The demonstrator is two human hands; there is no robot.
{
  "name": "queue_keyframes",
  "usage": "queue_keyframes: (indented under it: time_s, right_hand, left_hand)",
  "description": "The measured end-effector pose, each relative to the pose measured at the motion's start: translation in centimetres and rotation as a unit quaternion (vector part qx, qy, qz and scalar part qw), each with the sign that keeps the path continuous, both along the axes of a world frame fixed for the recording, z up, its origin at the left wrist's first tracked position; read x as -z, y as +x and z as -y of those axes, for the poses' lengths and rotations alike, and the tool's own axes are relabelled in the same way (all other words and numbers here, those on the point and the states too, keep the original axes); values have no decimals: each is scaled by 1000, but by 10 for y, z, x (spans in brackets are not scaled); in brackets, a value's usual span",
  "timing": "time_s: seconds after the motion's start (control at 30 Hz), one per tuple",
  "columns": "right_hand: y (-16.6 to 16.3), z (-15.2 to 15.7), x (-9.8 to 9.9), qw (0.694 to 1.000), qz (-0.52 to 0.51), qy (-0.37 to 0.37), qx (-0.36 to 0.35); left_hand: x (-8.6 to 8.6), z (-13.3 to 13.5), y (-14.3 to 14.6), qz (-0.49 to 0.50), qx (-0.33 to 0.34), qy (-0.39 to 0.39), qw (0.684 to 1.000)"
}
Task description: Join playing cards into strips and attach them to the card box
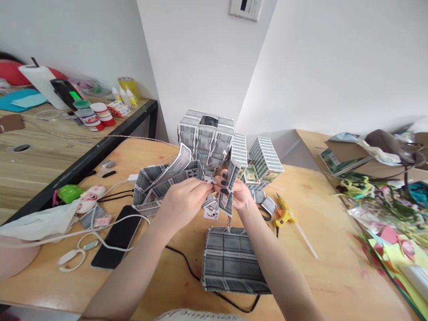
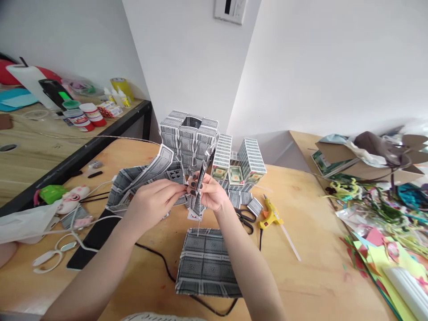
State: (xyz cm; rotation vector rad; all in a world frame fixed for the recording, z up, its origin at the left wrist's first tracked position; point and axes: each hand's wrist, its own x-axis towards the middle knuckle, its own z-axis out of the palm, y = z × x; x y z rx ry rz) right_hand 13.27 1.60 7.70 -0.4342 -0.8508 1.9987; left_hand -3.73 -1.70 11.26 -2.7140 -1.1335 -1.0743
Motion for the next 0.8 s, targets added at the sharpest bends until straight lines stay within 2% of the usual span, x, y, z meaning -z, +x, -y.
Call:
queue_keyframes:
  time_s: [0.17,0.33,0.4,0.47,0.6,0.67,0.8]
  right_hand:
    - [9,6,13,1000,-6,-10,19]
    - [20,11,11,999,-22,-11,30]
    - [24,13,8,999,-31,-6,34]
    - [26,16,5,999,-29,-1,36]
    - [26,18,4,1000,6,25,19]
    - [25,18,4,999,21,40,12]
    - [26,17,6,997,38,65,-1]
  left_hand:
    - [1,1,6,-21,17,10,1000]
    - [4,3,8,4,36,-33,999]
    - [4,4,9,58,23,-83,995]
    - [4,6,11,122,12,-173,977]
    - [3,10,18,184,69,-362,911]
    - [3,12,21,186,90,-402,892]
    - [4,13,26,213,77,-430,874]
